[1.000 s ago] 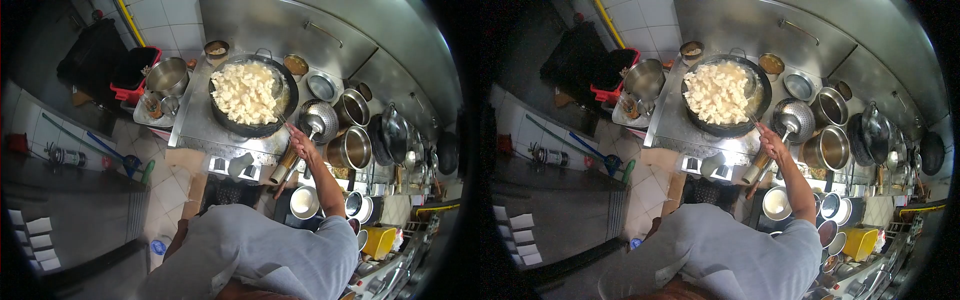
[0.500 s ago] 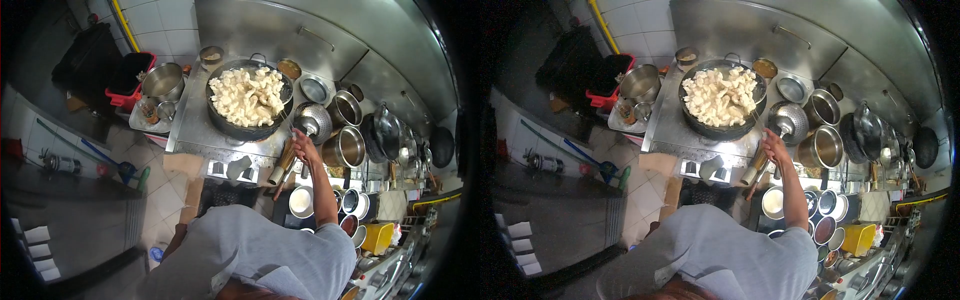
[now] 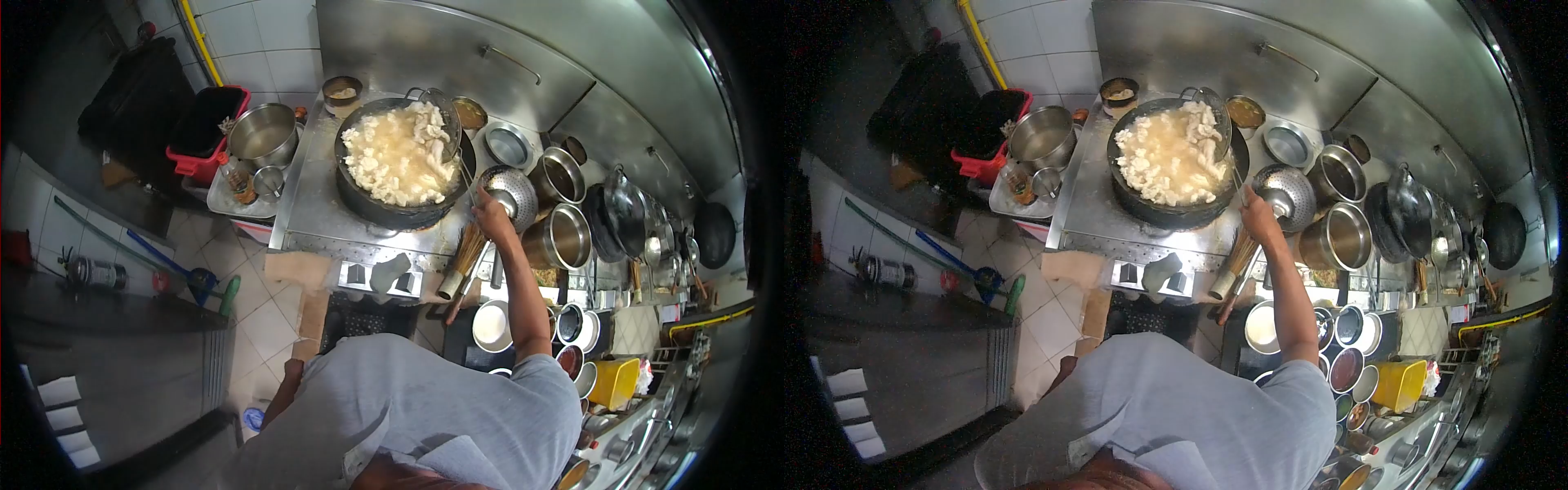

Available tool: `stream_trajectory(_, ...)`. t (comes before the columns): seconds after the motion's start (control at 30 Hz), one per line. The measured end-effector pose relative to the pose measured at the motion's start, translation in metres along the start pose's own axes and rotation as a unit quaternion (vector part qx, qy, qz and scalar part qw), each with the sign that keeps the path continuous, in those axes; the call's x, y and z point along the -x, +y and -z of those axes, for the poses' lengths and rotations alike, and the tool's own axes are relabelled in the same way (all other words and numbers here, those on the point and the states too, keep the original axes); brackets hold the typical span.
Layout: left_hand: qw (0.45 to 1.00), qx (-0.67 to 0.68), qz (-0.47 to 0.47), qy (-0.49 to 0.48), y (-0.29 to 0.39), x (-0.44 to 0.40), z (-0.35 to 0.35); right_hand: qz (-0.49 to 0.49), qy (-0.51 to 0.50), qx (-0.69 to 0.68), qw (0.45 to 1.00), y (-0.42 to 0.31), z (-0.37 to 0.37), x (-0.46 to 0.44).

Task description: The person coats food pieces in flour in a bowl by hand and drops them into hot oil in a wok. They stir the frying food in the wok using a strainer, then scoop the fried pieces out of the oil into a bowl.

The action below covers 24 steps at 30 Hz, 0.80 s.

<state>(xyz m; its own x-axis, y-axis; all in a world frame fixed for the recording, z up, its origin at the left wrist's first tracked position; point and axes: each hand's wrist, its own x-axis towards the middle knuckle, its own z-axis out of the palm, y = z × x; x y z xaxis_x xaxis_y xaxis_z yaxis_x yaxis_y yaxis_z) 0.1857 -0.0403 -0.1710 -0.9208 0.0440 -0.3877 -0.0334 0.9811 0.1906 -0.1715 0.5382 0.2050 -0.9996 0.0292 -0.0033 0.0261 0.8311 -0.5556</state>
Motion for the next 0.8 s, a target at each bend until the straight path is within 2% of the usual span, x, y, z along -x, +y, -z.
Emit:
stream_trajectory(0.27,0.995,-0.024,0.017,-0.095,-0.012,0.021,-0.012,0.010,0.003,0.030,0.999,-0.052,0.023,0.047)
stream_trajectory(0.5,0.993,-0.022,0.003,-0.118,-0.020,0.013,-0.015,0.003,0.012,0.024,1.000,-0.077,0.060,0.085)
stream_trajectory(0.6,0.994,-0.007,0.002,-0.111,-0.021,0.008,-0.008,-0.014,0.016,0.043,0.999,-0.078,0.054,0.087)
stream_trajectory(0.7,0.994,0.057,0.015,-0.088,-0.023,-0.002,-0.001,0.000,0.039,0.066,0.997,-0.087,0.049,0.089)
stream_trajectory(0.8,0.975,0.203,0.071,-0.054,-0.023,-0.011,0.008,0.012,0.045,0.075,0.996,-0.098,0.059,0.092)
